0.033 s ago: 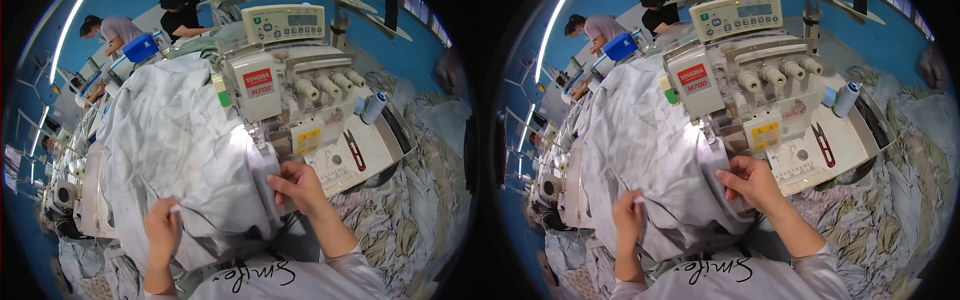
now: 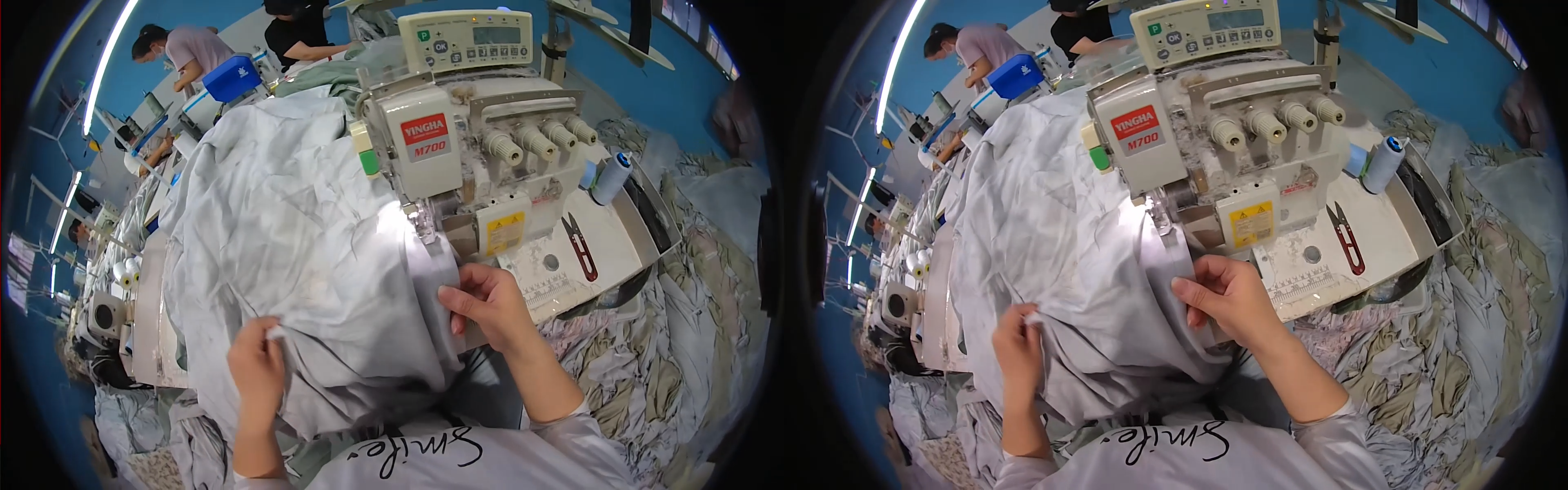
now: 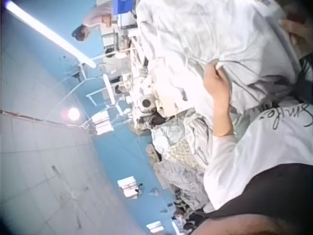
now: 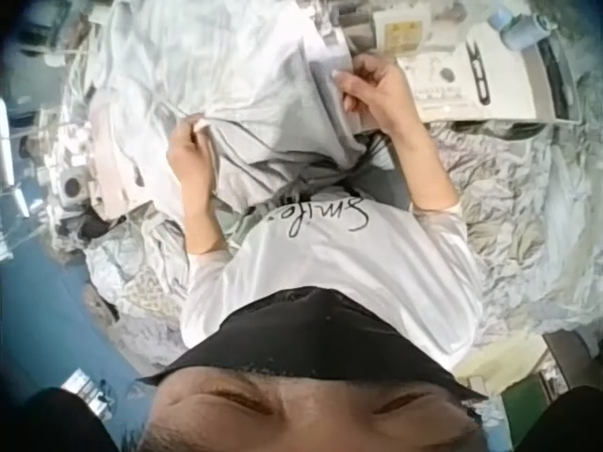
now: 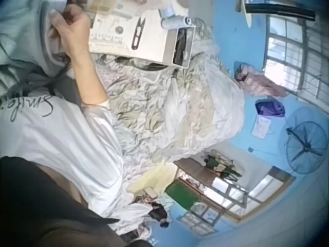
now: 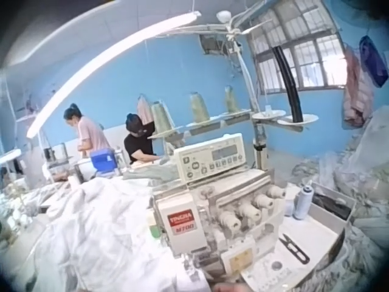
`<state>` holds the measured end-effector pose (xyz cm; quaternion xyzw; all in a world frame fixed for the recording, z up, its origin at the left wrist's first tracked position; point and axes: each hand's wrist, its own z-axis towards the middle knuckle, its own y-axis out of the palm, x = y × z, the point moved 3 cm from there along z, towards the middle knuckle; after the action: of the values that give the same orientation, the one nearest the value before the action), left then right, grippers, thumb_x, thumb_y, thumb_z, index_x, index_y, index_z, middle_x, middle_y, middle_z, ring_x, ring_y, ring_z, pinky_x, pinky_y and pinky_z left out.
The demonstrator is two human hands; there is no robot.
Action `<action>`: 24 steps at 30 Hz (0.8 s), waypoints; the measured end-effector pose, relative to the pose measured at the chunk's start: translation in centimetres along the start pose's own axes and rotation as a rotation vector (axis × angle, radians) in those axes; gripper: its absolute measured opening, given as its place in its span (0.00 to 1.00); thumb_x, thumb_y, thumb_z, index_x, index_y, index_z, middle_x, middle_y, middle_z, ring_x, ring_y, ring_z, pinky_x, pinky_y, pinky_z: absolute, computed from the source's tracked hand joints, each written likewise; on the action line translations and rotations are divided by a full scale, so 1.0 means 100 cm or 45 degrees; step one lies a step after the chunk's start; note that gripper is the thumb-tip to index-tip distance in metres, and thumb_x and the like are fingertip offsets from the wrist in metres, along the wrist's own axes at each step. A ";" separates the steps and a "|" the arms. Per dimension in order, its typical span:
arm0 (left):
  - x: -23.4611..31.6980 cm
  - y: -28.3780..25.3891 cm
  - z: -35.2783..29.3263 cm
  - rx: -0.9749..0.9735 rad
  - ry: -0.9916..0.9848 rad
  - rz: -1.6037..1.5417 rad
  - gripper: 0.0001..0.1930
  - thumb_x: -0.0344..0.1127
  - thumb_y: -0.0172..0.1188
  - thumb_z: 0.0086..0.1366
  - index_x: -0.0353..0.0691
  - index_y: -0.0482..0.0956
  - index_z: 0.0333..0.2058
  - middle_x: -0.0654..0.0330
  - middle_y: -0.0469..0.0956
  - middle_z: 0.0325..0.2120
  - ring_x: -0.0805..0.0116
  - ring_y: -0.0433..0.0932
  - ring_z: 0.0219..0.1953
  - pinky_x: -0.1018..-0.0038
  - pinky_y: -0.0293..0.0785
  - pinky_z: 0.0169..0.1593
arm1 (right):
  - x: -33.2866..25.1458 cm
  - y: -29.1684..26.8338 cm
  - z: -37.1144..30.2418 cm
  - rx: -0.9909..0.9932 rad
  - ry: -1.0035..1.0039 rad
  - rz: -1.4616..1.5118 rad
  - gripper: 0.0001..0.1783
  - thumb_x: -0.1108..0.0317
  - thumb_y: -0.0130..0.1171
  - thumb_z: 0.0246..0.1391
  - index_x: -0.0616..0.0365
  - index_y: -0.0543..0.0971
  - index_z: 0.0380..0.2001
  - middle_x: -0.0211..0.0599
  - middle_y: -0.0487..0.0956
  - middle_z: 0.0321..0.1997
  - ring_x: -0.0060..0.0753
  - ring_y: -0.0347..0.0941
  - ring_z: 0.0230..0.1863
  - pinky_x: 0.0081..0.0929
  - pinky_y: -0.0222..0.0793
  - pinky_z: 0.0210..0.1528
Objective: Sewing the edges of fabric pieces together using an industrial overlock sewing machine.
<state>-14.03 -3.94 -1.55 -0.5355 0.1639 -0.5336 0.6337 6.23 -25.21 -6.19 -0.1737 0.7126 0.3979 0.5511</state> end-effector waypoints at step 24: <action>-0.026 0.035 0.039 -0.277 0.129 0.037 0.09 0.28 0.63 0.45 0.34 0.76 0.27 0.51 0.71 0.30 0.52 0.71 0.34 0.69 0.67 0.37 | -0.001 0.004 0.001 -0.036 0.001 0.049 0.10 0.67 0.62 0.49 0.62 0.74 0.25 0.27 0.73 0.19 0.16 0.69 0.16 0.14 0.64 0.18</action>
<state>-10.22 -0.31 -4.06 -0.5712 0.2603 -0.5297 0.5704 6.06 -24.88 -5.91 -0.1678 0.7105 0.4184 0.5404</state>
